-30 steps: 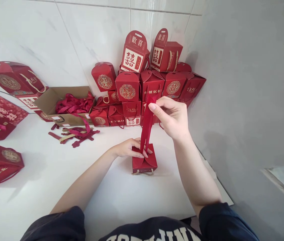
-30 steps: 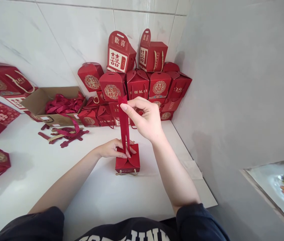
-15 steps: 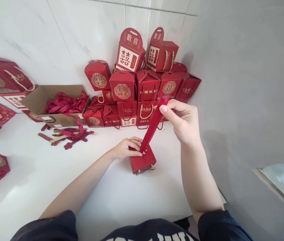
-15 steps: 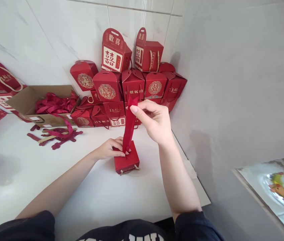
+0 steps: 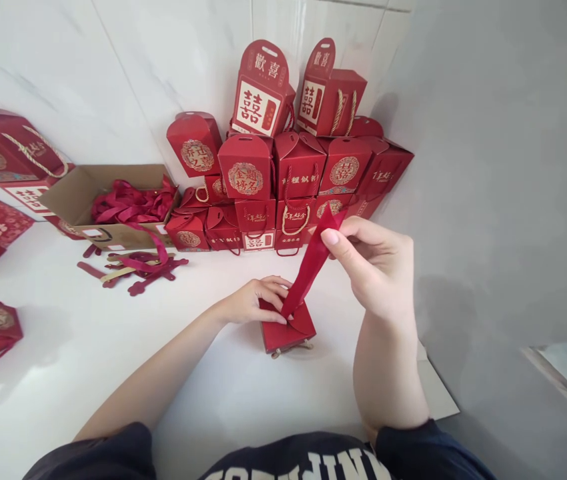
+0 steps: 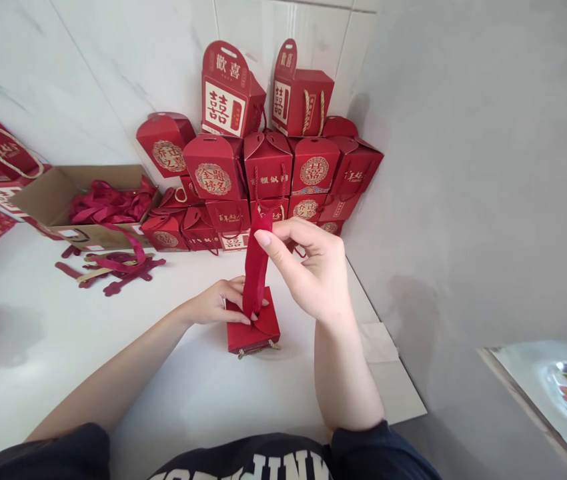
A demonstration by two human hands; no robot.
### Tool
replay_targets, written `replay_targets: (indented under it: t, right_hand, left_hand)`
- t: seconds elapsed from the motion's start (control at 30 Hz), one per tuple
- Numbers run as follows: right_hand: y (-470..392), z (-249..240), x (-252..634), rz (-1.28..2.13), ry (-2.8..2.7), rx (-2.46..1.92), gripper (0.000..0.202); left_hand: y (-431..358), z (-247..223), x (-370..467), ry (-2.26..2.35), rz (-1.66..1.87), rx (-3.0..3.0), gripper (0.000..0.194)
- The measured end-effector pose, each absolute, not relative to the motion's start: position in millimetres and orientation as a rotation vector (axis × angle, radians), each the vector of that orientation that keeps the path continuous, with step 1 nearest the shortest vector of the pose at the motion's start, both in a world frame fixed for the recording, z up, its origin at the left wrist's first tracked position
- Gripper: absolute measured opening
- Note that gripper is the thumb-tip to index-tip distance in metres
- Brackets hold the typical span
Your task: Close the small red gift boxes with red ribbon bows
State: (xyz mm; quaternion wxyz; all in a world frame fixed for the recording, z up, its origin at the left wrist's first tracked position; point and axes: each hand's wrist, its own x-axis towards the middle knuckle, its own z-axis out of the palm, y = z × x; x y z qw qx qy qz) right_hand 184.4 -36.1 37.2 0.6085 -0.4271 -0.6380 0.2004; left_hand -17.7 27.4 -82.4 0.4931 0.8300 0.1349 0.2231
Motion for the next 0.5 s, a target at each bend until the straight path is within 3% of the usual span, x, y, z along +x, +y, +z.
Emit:
replay_targets:
  t: [0.17,0.3,0.5]
  right_hand:
    - [-50.9,45.0,198.5,0.394,-1.757,-1.182,0.018]
    - [-59.4,47.1,205.9,0.265,-1.677,-1.245,0.015]
    - [-54.6,45.2,202.0,0.268,-1.442,-1.194,0.015]
  left_hand:
    - [30.7,-89.0,-18.9,0.298,0.536,1.983,0.009]
    - [29.0,-88.9,-17.4,0.363,0.602,1.985,0.008]
    - [21.9,-78.7,-17.6,0.375,0.594,1.833,0.040]
